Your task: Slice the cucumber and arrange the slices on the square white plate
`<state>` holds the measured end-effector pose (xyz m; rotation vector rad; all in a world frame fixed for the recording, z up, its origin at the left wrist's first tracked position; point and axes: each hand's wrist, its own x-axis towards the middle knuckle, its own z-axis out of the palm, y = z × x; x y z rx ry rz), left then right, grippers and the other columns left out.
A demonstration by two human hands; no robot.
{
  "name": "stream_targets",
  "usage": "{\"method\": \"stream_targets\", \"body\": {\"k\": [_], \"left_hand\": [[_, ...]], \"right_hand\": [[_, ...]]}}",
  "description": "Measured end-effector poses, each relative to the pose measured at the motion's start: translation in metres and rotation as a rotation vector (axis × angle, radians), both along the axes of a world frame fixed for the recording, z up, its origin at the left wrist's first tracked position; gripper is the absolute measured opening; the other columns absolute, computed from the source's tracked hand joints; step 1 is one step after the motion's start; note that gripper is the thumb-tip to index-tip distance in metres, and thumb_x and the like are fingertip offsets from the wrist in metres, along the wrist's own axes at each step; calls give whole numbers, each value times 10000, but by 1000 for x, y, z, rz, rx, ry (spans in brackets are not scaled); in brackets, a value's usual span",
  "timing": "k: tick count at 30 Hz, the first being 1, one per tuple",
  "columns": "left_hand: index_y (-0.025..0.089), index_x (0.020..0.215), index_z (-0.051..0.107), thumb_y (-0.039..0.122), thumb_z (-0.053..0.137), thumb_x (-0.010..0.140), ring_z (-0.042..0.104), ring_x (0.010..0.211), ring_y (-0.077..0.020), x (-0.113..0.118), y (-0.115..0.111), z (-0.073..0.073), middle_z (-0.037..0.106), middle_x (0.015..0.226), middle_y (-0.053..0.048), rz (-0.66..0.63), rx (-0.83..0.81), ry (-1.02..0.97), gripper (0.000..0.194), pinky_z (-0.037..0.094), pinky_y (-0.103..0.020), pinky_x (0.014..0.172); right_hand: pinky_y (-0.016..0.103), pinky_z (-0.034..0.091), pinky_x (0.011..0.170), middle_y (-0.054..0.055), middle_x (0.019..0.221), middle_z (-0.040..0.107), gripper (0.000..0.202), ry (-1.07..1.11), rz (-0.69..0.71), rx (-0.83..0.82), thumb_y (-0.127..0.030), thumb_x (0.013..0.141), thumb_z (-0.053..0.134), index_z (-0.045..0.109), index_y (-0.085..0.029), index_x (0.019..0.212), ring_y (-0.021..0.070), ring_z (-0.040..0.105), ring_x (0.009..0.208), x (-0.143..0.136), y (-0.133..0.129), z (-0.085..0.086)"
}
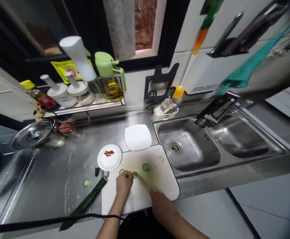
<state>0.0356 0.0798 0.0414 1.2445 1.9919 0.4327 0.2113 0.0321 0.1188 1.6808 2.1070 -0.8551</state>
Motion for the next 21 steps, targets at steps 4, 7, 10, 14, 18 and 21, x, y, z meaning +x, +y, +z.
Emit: {"method": "stream_targets", "body": {"k": [4,7,10,14,18,21], "left_hand": [[205,645,666,232,508,776,598,639,-128,0,0,0,650,631,12,-10,1,4,207,361,-211,634],[202,655,671,234,508,777,603,652,-131,-1,0,1,659,645,6,-5,1,-4,206,365,-213,641],[200,670,678,239,506,778,604,652,-133,0,0,1,662,646,3,-2,5,-9,207,369,-215,644],[202,676,682,263,509,776,613,657,-137,1,-2,1,671,653,2,-2,16,-9,209,377,-215,642],[221,711,697,315,518,777,623,669,-140,-2,-6,1,687,665,13,38,38,-20,212,388,-213,659],[223,747,705,363,522,776,622,679,-149,-10,-8,1,697,679,13,118,58,3,232,397,-220,673]], "right_hand": [[301,456,799,165,1025,687,478,-47,21,-42,34,790,340,587,-83,1182,242,646,942,-6,3,7],[286,453,795,160,1021,690,475,-54,9,-61,36,789,335,596,-97,1162,228,648,937,-8,6,9],[290,453,815,164,1064,678,489,-50,1,-93,38,786,340,583,-98,1187,233,636,986,-5,5,8],[314,459,853,182,1158,642,514,-47,-32,-168,32,796,330,544,-79,1250,252,610,1060,8,-3,6],[320,457,882,194,1196,624,516,-41,-43,-209,25,815,305,536,-67,1267,257,602,1086,24,-11,6],[313,430,930,194,1238,601,556,-50,-14,-219,40,808,290,503,-57,1313,250,577,1129,31,-14,5]]}}
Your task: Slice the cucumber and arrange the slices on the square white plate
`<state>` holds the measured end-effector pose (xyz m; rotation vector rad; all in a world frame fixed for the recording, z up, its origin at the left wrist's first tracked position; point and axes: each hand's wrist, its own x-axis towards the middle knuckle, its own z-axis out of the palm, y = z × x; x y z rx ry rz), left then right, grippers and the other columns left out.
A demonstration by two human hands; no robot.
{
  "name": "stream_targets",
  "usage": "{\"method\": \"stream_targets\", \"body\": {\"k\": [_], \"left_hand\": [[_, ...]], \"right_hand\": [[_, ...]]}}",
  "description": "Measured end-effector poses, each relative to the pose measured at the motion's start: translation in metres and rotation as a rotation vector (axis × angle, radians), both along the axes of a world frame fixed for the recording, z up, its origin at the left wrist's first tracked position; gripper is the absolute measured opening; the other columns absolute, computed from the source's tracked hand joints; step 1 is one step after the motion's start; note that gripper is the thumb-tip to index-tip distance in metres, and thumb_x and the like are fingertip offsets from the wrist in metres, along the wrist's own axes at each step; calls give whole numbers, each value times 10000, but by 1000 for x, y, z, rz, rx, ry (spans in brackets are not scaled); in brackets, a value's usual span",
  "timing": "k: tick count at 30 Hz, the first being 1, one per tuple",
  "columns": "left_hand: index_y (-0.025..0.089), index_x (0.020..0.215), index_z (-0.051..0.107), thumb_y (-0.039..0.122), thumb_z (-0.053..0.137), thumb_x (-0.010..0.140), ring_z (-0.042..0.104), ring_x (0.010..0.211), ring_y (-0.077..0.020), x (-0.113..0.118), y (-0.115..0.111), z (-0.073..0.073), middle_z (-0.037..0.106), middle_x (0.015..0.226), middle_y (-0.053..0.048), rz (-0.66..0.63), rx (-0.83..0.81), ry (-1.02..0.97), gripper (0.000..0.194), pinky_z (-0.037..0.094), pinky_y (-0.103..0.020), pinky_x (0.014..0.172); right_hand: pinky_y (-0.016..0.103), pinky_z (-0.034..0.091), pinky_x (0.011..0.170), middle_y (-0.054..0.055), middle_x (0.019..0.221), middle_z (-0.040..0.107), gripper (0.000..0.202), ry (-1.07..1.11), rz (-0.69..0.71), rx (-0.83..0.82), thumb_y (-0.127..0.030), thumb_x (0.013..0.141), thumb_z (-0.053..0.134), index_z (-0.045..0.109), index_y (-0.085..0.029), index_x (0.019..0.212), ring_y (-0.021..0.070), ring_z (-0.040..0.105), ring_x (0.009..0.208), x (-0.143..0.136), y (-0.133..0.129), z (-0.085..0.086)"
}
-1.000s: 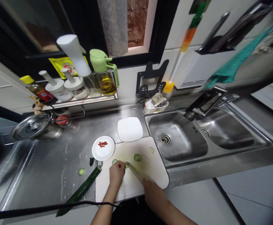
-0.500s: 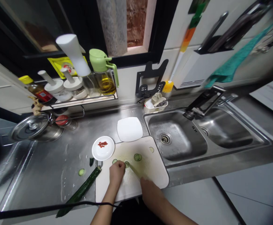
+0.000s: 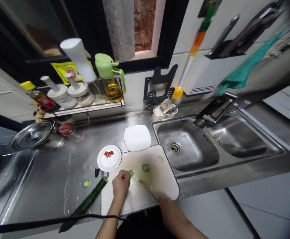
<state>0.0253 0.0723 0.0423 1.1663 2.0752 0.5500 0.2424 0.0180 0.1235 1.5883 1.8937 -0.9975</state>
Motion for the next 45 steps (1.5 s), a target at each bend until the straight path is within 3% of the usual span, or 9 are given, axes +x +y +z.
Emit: {"method": "stream_targets", "body": {"k": [5,10,14,19,22,26,38,45], "left_hand": [[207,744,698,385,524,762,625,684,-189,-22,-1,-1,706,689,-20,108,6,46,250,417,-258,676],[201,853,693,353,519,764,630,745,-202,-27,0,-2,707,787,-50,95,109,103,248,437,-288,734],[191,968,676,361,527,776,608,821,-201,-7,6,4,683,901,-69,-2,198,118,296,434,-298,776],[195,746,657,363,549,792,565,640,-142,39,22,12,630,669,-6,-225,36,-58,204,392,-244,641],[186,802,654,283,607,739,573,685,-145,60,31,10,639,723,-15,-231,-9,-9,124,379,-239,653],[186,793,644,202,597,723,574,706,-148,72,37,6,636,741,-25,-213,-47,27,85,377,-239,662],[209,739,584,121,523,722,582,647,-116,73,36,7,635,675,25,-174,-11,-84,108,390,-207,648],[191,743,625,159,517,730,601,656,-128,55,30,8,666,694,5,-136,-23,-116,113,411,-219,654]], "right_hand": [[328,426,943,196,1254,592,567,13,7,8,42,802,302,502,-61,1322,256,574,1134,3,0,-3],[324,446,915,187,1207,624,542,33,-29,26,34,804,292,562,-78,1260,255,596,1100,3,0,-5],[327,455,905,193,1202,625,533,23,-42,6,16,805,299,552,-69,1267,263,596,1103,3,1,-5],[349,464,899,195,1163,643,482,24,-59,-6,0,822,305,576,-66,1216,270,605,1089,2,4,-3],[363,483,870,188,1124,661,464,10,-74,-19,6,825,306,591,-76,1181,273,629,1043,2,5,1],[373,503,829,192,1087,673,422,-1,-75,8,-10,835,335,603,-78,1152,279,650,991,1,4,4],[335,482,825,179,1097,671,401,18,-74,-5,-39,869,332,589,-91,1172,260,640,1014,5,4,3],[314,476,778,163,1053,683,406,43,-54,14,-28,835,358,596,-111,1153,262,650,972,12,3,2]]}}
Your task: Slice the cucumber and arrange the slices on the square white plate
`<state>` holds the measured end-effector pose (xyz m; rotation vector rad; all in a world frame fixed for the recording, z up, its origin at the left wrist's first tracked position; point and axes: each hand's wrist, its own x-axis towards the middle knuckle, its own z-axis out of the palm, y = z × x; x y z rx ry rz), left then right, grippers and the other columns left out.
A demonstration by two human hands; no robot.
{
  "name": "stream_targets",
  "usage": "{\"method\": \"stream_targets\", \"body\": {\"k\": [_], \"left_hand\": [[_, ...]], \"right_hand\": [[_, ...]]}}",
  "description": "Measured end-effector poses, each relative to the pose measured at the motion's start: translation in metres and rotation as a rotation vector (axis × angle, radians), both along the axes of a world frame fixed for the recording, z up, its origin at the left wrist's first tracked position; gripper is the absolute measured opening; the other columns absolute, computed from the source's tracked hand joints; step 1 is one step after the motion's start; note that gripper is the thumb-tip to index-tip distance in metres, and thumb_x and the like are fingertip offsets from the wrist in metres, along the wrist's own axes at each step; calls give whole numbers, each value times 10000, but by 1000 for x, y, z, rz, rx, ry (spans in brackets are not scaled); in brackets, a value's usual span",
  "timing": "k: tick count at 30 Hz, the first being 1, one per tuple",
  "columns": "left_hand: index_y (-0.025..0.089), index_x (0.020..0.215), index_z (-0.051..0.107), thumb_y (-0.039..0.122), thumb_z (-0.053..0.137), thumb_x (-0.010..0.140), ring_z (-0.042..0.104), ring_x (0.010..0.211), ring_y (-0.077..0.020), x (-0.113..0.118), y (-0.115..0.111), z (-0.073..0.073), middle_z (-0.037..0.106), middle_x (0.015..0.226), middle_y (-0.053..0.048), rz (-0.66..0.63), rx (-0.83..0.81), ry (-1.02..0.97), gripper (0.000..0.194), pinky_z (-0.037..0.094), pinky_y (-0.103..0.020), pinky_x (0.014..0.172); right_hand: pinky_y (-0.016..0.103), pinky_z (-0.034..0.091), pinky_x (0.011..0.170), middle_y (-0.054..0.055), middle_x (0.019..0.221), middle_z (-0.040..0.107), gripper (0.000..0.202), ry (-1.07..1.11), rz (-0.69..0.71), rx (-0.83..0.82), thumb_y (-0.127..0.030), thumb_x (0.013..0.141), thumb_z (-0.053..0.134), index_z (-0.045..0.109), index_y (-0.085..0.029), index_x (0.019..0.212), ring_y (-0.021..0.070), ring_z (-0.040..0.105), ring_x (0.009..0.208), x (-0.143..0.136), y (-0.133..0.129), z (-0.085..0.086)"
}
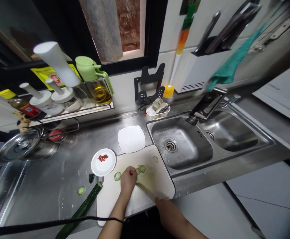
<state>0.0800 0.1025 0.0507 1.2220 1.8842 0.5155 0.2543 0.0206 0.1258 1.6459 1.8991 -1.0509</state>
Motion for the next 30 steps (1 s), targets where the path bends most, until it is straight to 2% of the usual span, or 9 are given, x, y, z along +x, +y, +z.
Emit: {"method": "stream_targets", "body": {"k": [5,9,15,23,30], "left_hand": [[191,748,652,196,543,722,633,699,-145,-22,-12,-2,697,735,-7,40,-35,-5,113,430,-234,684],[204,757,666,200,542,725,646,734,-152,-31,-20,-6,708,754,-8,60,-35,17,128,432,-238,706],[212,765,671,212,519,749,637,718,-153,-32,-24,-8,698,730,-8,72,-9,68,153,422,-236,697],[211,766,682,202,516,751,634,696,-152,-31,-23,-5,693,708,-7,74,-2,96,167,408,-229,673],[210,775,693,185,510,746,634,701,-146,-31,-20,-3,701,731,-10,64,-20,97,187,420,-232,675]], "right_hand": [[308,468,777,134,1005,693,403,29,23,47,-29,824,360,609,-137,1122,242,653,938,8,1,-2],[324,459,797,149,1030,685,435,16,16,83,-21,816,351,594,-127,1160,254,643,958,3,6,-5],[311,472,773,132,1020,690,440,-9,63,109,-9,802,353,590,-135,1150,245,646,948,-10,17,-7],[281,466,781,125,1027,692,452,-44,89,108,27,790,370,592,-135,1149,225,652,954,-23,31,6],[284,469,779,142,1031,689,483,-45,111,118,35,778,352,590,-111,1171,231,650,949,-28,34,7]]}}
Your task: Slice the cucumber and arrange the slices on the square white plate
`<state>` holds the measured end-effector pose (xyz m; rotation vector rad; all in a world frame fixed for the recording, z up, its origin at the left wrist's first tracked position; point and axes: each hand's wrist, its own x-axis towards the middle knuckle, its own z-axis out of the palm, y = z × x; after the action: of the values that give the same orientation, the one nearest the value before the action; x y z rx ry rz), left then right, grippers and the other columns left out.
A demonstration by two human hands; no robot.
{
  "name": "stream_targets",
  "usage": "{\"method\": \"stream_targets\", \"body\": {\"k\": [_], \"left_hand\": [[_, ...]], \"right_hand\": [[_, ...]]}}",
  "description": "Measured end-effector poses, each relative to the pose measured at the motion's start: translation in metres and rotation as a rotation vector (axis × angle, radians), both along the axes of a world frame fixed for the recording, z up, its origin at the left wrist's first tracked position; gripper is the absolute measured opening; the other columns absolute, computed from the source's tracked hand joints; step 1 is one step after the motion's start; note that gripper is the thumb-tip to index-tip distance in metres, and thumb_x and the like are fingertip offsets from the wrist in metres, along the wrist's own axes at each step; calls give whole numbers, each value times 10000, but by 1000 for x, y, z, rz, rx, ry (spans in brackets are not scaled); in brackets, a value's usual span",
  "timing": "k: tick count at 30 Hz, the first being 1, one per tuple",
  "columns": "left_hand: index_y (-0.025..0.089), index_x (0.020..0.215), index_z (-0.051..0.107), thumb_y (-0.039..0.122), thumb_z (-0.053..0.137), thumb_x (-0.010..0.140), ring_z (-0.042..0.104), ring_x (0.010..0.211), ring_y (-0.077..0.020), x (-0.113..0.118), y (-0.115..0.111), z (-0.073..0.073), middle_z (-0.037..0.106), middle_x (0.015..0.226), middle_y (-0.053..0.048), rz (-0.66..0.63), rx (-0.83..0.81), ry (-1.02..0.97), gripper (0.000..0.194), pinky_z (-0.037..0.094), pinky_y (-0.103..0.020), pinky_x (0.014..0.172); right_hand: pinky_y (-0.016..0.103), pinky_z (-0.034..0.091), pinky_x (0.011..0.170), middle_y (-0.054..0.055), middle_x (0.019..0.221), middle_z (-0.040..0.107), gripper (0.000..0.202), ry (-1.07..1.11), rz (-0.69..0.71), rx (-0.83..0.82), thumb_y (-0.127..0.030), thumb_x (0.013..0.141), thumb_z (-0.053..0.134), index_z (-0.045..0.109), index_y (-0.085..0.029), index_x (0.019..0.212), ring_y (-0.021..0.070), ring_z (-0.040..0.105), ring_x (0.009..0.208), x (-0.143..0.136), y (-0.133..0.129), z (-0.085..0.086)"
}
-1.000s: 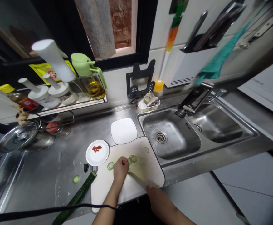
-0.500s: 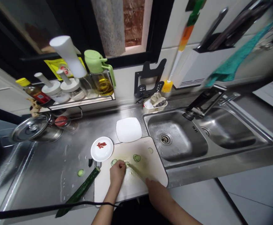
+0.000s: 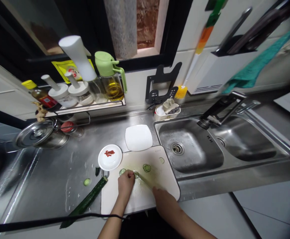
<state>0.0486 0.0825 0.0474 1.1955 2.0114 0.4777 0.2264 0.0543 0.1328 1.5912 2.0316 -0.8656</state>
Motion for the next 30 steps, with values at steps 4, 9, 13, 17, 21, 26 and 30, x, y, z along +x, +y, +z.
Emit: {"method": "stream_targets", "body": {"k": [4,9,13,17,21,26,30], "left_hand": [[212,756,687,181,509,742,634,703,-141,0,0,0,700,728,-5,1,-6,2,181,422,-231,677],[207,773,686,181,508,747,634,703,-140,1,-1,-1,704,735,-7,10,3,-17,182,420,-230,679],[203,769,684,197,510,751,628,692,-145,2,-2,-1,696,713,-7,22,8,-30,174,419,-235,675],[204,758,667,221,511,758,623,679,-140,3,-4,-2,685,703,0,24,41,-47,156,420,-229,666],[208,807,671,277,514,776,628,705,-147,-6,-6,-2,692,734,-1,46,93,-70,174,429,-237,694],[207,841,672,375,520,788,638,726,-172,-30,-5,0,709,768,-19,143,115,-31,233,441,-261,713],[206,858,672,351,513,784,646,730,-186,-48,-7,-3,715,788,-29,175,87,44,228,443,-274,707]], "right_hand": [[286,453,808,159,1077,672,476,2,15,-23,23,808,330,579,-93,1197,234,637,989,-2,2,1],[316,460,822,171,1082,670,456,-4,18,-38,12,825,320,590,-86,1178,251,632,1001,-5,5,0],[323,466,852,158,1142,656,485,-14,-6,-71,16,814,331,578,-100,1214,257,618,1039,1,-2,-3],[314,472,852,158,1148,656,504,-8,-45,-78,30,797,314,592,-94,1199,254,617,1046,16,-14,-6],[311,471,850,152,1116,670,503,16,-77,-78,19,802,303,610,-107,1179,248,626,1028,26,-20,-12],[294,467,854,150,1135,666,529,27,-69,-37,30,785,315,602,-99,1210,252,624,1034,29,-22,-16],[296,463,859,154,1133,666,514,23,-78,-51,34,782,318,608,-92,1188,254,620,1044,28,-22,-18]]}}
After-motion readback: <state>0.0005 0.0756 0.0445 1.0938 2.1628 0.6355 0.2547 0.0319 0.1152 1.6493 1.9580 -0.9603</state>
